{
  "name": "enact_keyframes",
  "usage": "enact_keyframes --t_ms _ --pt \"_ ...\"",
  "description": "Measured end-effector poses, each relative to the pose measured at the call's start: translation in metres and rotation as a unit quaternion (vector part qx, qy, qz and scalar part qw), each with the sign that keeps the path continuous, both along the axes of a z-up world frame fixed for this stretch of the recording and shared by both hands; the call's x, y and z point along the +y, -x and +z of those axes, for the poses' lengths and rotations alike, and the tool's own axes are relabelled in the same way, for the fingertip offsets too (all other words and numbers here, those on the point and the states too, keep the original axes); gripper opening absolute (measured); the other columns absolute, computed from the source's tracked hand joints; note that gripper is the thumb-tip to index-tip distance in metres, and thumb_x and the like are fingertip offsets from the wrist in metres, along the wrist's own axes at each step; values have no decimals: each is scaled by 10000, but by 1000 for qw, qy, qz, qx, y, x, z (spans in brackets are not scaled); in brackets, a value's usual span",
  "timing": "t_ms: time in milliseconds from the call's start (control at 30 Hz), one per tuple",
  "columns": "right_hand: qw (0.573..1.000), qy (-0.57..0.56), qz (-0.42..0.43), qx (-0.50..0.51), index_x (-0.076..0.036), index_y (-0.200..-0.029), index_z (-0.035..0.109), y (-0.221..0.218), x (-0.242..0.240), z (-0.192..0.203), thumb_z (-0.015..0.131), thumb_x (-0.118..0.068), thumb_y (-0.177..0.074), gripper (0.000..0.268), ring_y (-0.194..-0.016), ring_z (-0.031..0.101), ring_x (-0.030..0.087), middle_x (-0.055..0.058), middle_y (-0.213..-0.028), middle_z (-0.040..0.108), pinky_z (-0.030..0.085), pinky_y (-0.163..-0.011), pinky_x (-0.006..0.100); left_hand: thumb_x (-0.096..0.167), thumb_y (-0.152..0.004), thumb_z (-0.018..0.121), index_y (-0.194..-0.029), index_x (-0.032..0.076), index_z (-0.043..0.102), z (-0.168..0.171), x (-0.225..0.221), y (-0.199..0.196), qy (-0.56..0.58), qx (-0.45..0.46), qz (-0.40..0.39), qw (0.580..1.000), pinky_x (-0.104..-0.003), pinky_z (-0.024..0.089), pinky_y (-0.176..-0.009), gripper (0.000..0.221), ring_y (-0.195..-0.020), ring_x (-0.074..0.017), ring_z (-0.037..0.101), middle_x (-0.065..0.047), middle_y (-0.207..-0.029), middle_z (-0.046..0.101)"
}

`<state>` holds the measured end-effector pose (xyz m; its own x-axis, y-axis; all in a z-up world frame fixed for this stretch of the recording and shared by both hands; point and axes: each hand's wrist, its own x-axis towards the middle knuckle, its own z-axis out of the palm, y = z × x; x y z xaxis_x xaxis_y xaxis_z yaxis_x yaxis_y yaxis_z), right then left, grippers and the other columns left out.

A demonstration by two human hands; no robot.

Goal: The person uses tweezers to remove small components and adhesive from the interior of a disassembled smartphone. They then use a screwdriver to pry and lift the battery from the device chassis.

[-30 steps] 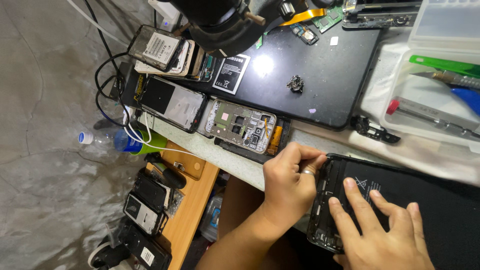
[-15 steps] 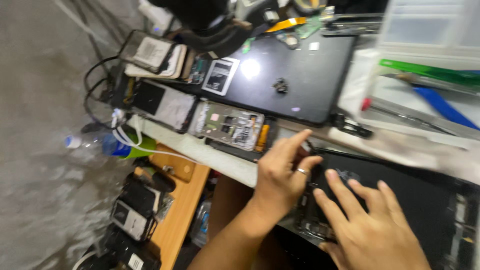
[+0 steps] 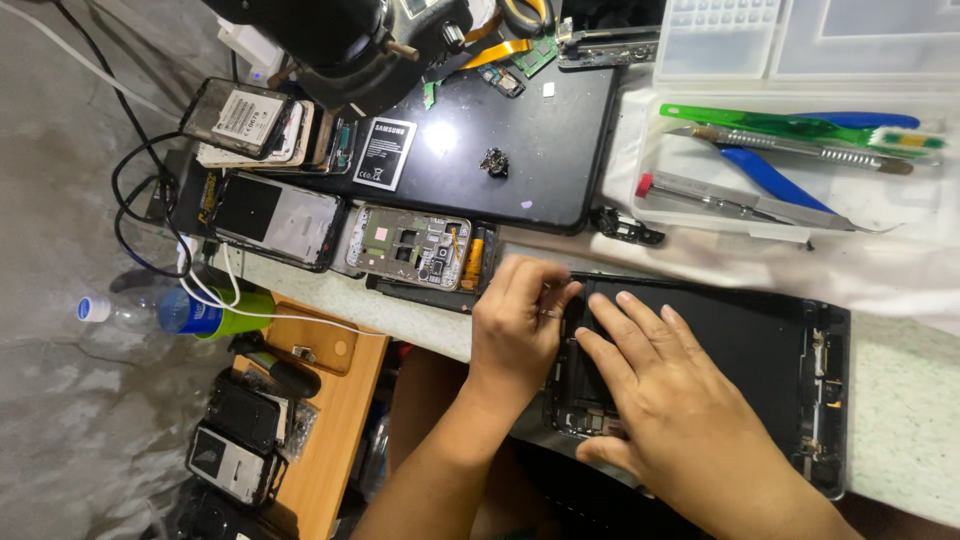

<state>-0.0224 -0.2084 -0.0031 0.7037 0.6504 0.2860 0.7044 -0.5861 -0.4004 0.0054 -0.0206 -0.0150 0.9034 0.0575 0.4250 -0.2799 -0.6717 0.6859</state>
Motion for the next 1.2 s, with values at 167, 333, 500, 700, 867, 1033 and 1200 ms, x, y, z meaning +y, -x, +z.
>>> enact_keyframes --t_ms 167,333,500,700,867,1033,1200 --pt "1000 5 3 0 -2 -1433 480 -1 0 -2 711 -657 -665 1036 -1492 320 373 227 -1599 364 247 -1201 501 26 -889 775 -1154 17 678 5 -1 -1 -13 -17 -7 1000 -380 545 -676 283 -781 -291 673 -119 -937 651" --pt "1000 -3 -14 6 17 -1404 483 1 2 -2 722 -632 -688 995 -1498 317 371 221 -1586 374 252 -1189 557 22 -889 778 -1004 40 671 5 -3 -1 -75 -69 -1 995 -390 553 -705 158 -820 -311 680 -116 -952 663" --pt "998 25 -41 30 39 -1394 487 6 11 1 756 -571 -653 996 -1489 323 367 222 -1571 390 269 -1125 648 -23 -883 753 -969 16 633 1 -2 3 -112 -96 -15 989 -409 559 -746 152 -854 -333 674 -120 -960 668" --pt "996 50 -46 58 47 -1365 493 5 16 5 793 -539 -607 1004 -1449 335 387 227 -1544 397 287 -1072 689 -33 -885 746 -950 17 628 -2 1 5 -134 -99 -23 986 -411 557 -737 144 -835 -330 672 -122 -944 668" --pt "996 49 -53 57 48 -1351 483 3 20 10 824 -521 -565 1028 -1434 341 392 229 -1533 398 289 -1058 710 -38 -883 744 -953 10 628 -2 2 4 -141 -114 -28 983 -413 557 -718 143 -822 -334 666 -138 -945 663" --pt "994 61 -60 69 31 -1369 473 4 20 10 853 -498 -514 1075 -1429 345 389 213 -1540 398 295 -1051 709 -33 -872 748 -943 17 627 -3 1 5 -143 -118 -26 982 -411 551 -711 149 -821 -331 668 -129 -937 658" --pt "993 63 -58 76 21 -1369 475 6 20 9 849 -500 -525 1060 -1437 333 384 208 -1544 397 287 -1062 699 -33 -883 757 -948 11 638 0 0 7 -128 -111 -27 985 -411 549 -713 143 -815 -323 666 -109 -930 659"
